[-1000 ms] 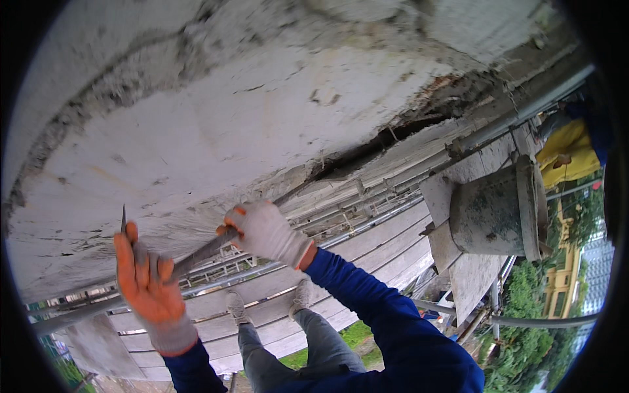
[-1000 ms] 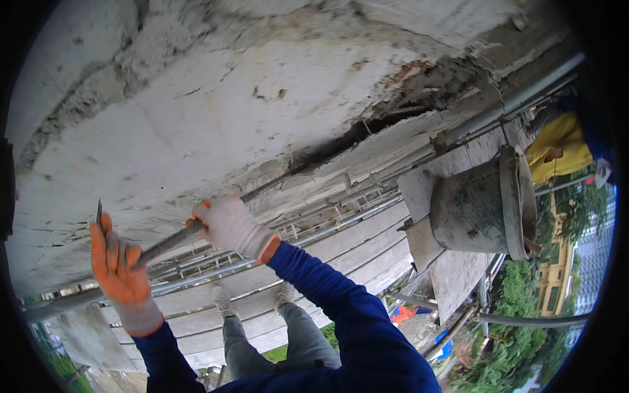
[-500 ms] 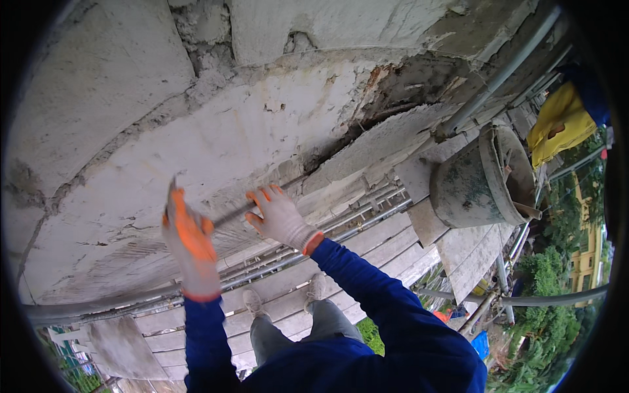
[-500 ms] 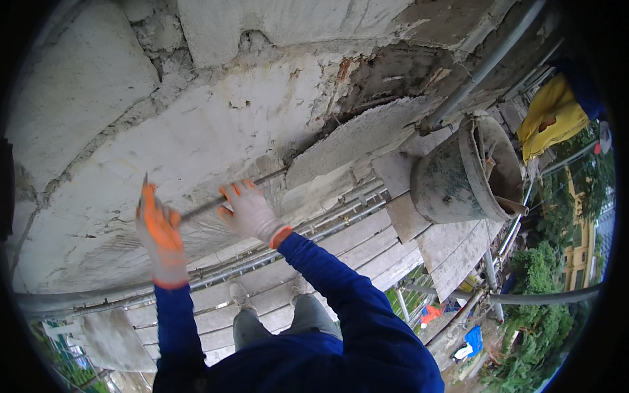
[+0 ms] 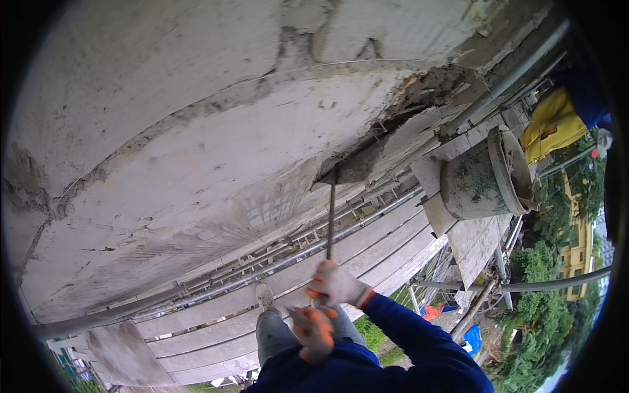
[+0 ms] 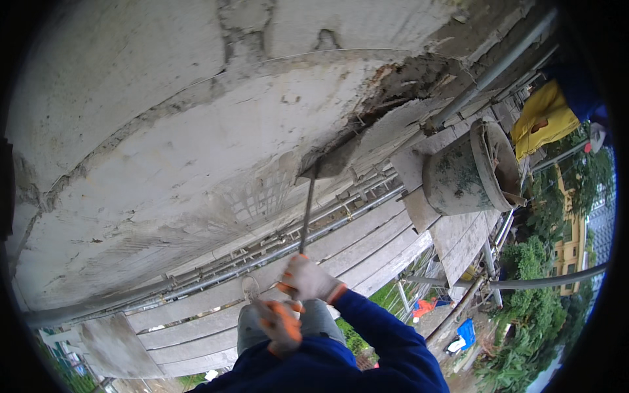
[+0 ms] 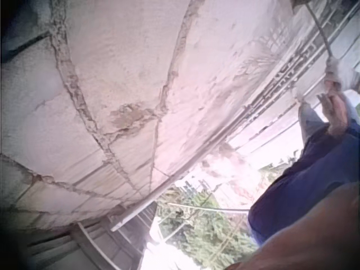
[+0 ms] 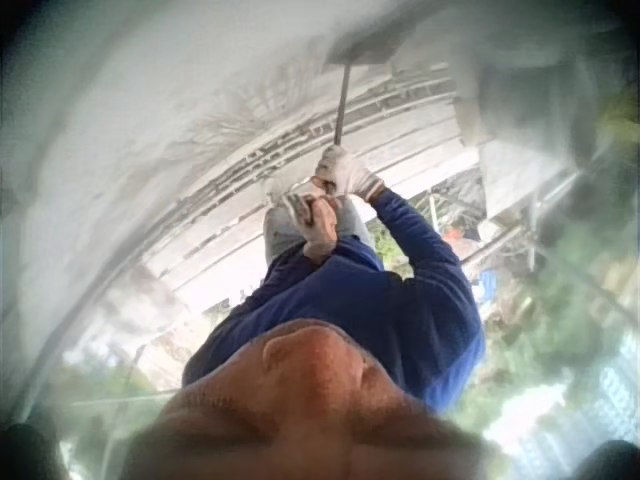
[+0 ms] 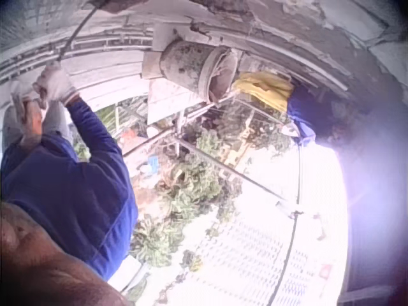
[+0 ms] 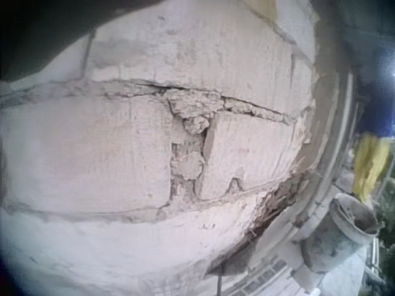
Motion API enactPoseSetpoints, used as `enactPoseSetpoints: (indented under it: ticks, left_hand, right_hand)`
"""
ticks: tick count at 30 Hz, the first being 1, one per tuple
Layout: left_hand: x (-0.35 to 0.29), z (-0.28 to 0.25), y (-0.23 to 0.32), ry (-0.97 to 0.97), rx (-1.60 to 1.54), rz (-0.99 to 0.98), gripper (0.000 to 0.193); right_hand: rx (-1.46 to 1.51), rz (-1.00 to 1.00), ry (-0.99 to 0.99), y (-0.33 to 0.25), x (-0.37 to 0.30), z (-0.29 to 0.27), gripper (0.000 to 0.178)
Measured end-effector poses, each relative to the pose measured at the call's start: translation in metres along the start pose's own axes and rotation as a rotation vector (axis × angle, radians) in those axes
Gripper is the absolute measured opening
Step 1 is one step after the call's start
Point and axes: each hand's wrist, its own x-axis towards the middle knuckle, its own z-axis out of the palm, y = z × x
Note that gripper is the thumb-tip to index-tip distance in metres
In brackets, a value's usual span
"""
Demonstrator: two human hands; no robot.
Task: The person assembles scaffolding by connecting metal poles with clamps and tightening them. They then use a crowbar to pry and remove sections of a concrete wall while standing on the scaffolding platform.
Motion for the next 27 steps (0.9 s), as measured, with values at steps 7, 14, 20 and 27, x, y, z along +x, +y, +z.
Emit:
enactPoseSetpoints:
  ticks: [7,14,20,27]
  left_hand:
    - [0.083,-0.029,0.051,0.556,0.116,0.018,0.024]
    - [0.025,-0.001,0.018,0.586,0.175,0.105,0.03]
    - [-0.045,-0.006,-0.038,0.605,0.381,0.138,0.025]
    - [-0.124,0.029,-0.108,0.64,0.471,-0.011,0.021]
  right_hand:
    - [-0.062,0.088,-0.001,0.036,0.062,0.052,0.028]
    - [-0.159,0.009,-0.415,0.111,0.033,0.025,0.035]
    - [-0.1,-0.155,-0.21,0.146,-0.033,0.05,0.031]
    - [-0.013,-0.096,-0.244,0.153,-0.111,0.039,0.033]
